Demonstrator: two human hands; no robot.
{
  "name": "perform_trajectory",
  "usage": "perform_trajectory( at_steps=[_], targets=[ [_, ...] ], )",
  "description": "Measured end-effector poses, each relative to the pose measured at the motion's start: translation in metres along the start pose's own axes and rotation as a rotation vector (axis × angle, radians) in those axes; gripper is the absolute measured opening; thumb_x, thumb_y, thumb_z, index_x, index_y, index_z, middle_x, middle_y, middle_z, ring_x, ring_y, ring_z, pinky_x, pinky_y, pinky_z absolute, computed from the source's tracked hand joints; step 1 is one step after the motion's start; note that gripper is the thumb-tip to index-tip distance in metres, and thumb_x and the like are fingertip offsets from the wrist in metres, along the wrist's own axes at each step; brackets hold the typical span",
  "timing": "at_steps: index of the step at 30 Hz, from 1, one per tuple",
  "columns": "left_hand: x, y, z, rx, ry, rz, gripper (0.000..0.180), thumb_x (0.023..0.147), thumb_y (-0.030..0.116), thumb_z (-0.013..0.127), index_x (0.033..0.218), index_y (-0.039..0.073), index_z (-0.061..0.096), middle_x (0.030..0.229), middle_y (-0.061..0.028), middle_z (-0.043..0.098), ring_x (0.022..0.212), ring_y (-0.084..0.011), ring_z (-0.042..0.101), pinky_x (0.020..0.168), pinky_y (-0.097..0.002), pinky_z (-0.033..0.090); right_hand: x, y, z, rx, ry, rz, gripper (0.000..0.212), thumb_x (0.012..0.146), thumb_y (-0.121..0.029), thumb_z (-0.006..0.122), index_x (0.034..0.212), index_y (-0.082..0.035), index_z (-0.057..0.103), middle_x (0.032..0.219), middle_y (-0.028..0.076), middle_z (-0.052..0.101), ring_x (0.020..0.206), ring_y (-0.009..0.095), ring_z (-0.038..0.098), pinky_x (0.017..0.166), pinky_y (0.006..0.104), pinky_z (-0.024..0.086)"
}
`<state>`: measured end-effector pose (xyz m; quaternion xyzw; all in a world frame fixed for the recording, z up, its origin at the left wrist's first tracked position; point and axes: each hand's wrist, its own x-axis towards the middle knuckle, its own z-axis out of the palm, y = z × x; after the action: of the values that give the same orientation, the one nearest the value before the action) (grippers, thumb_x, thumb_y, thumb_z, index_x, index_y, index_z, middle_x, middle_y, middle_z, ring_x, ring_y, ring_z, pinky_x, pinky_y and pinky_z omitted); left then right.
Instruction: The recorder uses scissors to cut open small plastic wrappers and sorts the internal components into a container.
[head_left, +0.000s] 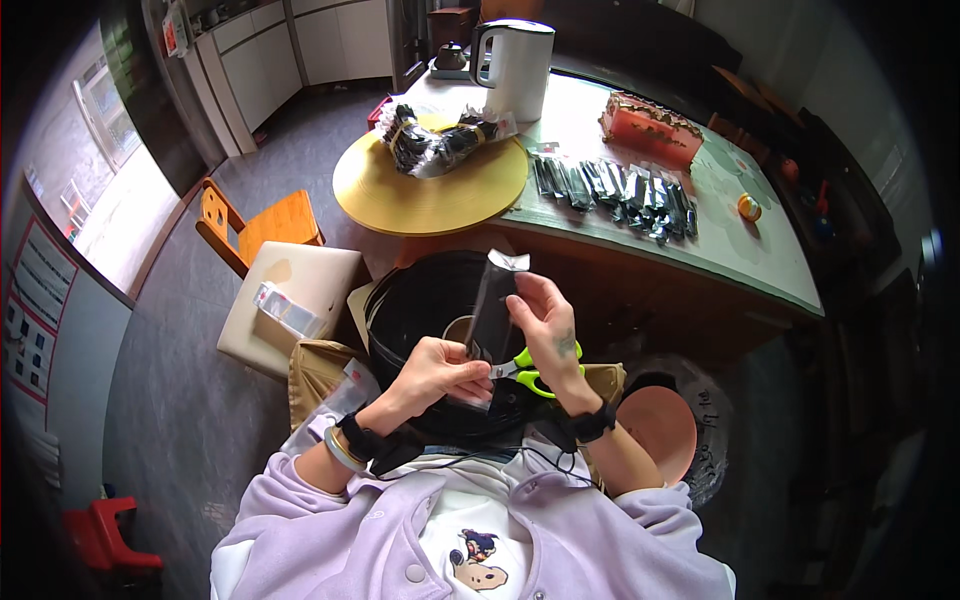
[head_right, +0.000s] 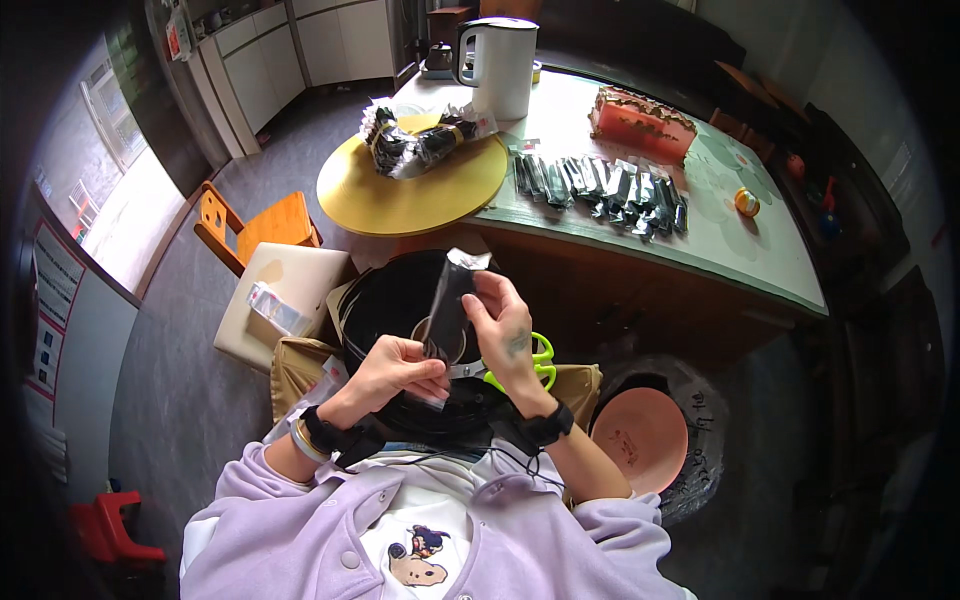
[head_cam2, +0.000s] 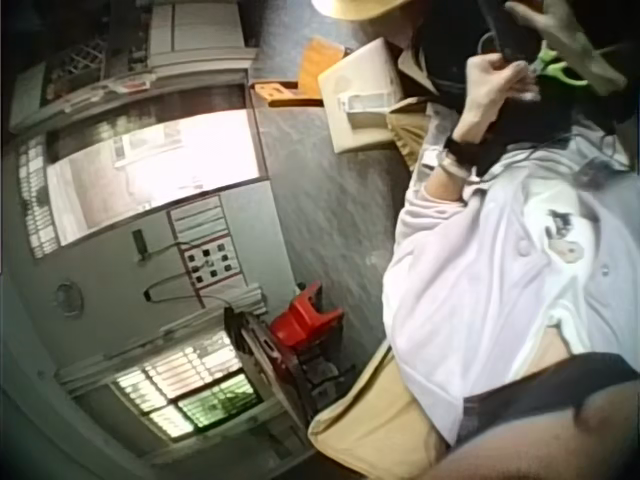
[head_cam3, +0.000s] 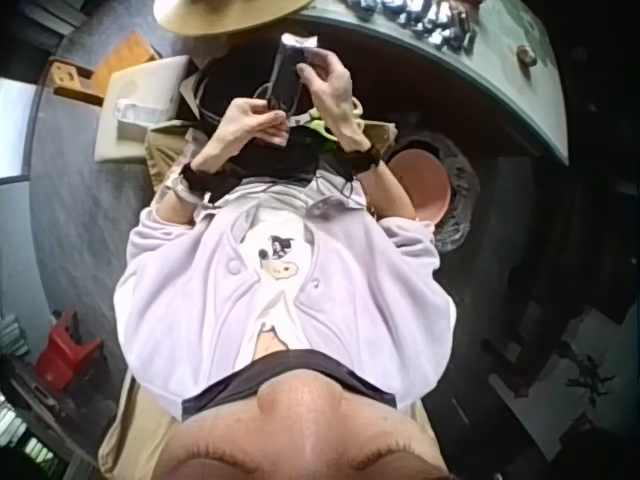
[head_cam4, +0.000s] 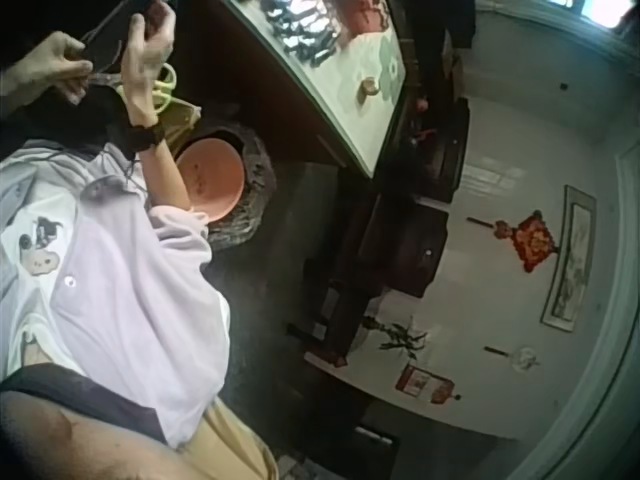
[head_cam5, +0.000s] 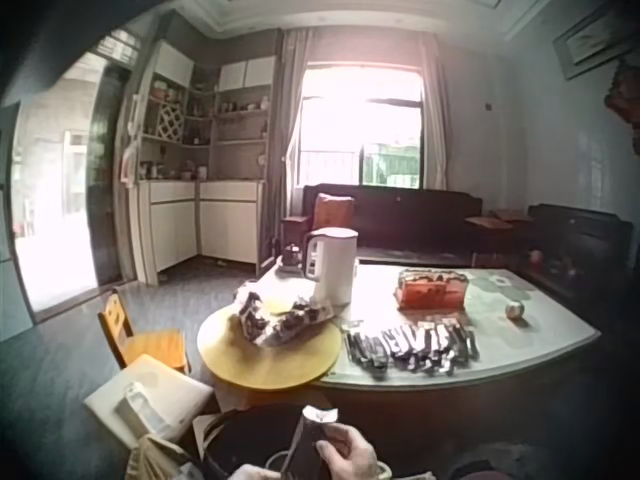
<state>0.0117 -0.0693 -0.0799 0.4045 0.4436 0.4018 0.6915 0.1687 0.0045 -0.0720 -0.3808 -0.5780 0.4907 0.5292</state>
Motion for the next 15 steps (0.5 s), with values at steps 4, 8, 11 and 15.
perform_trajectory(
  at_steps=[4, 8, 11, 15],
  targets=[
    [0.0, -0.002, -0.001, 0.122, 0.186, 0.128, 0.014, 0.086, 0.008, 0.057, 0.086, -0.005, 0.059, 0.076, -0.0135, 0.064, 0.07, -0.0199, 0.066, 0.062, -0.0293, 0.056, -0.027, -0.022, -0.003, -0.614, -0.224, -0.471, 0.018, 0.074, -0.005, 0.065, 0.09, -0.005, 0.058, 0.081, 0.006, 0.056, 0.074, 0.019, 0.055, 0.064, 0.0302, 0.046],
    [-0.003, 0.004, 0.006, 0.305, 0.265, 0.255, 0.012, 0.087, 0.007, 0.056, 0.086, -0.005, 0.057, 0.072, -0.0101, 0.063, 0.065, -0.0156, 0.064, 0.057, -0.0261, 0.055, -0.051, -0.014, 0.005, -0.769, -0.398, -0.546, 0.019, 0.066, -0.006, 0.068, 0.08, -0.007, 0.056, 0.075, 0.007, 0.049, 0.069, 0.024, 0.05, 0.062, 0.0337, 0.042],
    [-0.003, 0.003, 0.007, 0.501, 0.301, 0.345, 0.012, 0.087, 0.006, 0.055, 0.087, -0.006, 0.056, 0.07, -0.0081, 0.062, 0.062, -0.0126, 0.062, 0.053, -0.0238, 0.053, -0.053, -0.009, 0.005, -0.808, -0.409, -0.523, 0.019, 0.066, -0.007, 0.068, 0.078, -0.007, 0.054, 0.076, 0.007, 0.05, 0.071, 0.024, 0.05, 0.064, 0.0344, 0.042],
    [0.002, -0.007, 0.001, 0.445, 0.318, 0.335, 0.013, 0.087, 0.007, 0.056, 0.086, -0.006, 0.055, 0.067, -0.0071, 0.061, 0.058, -0.0098, 0.06, 0.049, -0.0217, 0.051, -0.055, -0.008, 0.01, -0.924, -0.391, -0.555, 0.018, 0.067, -0.008, 0.068, 0.076, -0.007, 0.053, 0.076, 0.007, 0.05, 0.07, 0.023, 0.049, 0.063, 0.0347, 0.042]
  ],
)
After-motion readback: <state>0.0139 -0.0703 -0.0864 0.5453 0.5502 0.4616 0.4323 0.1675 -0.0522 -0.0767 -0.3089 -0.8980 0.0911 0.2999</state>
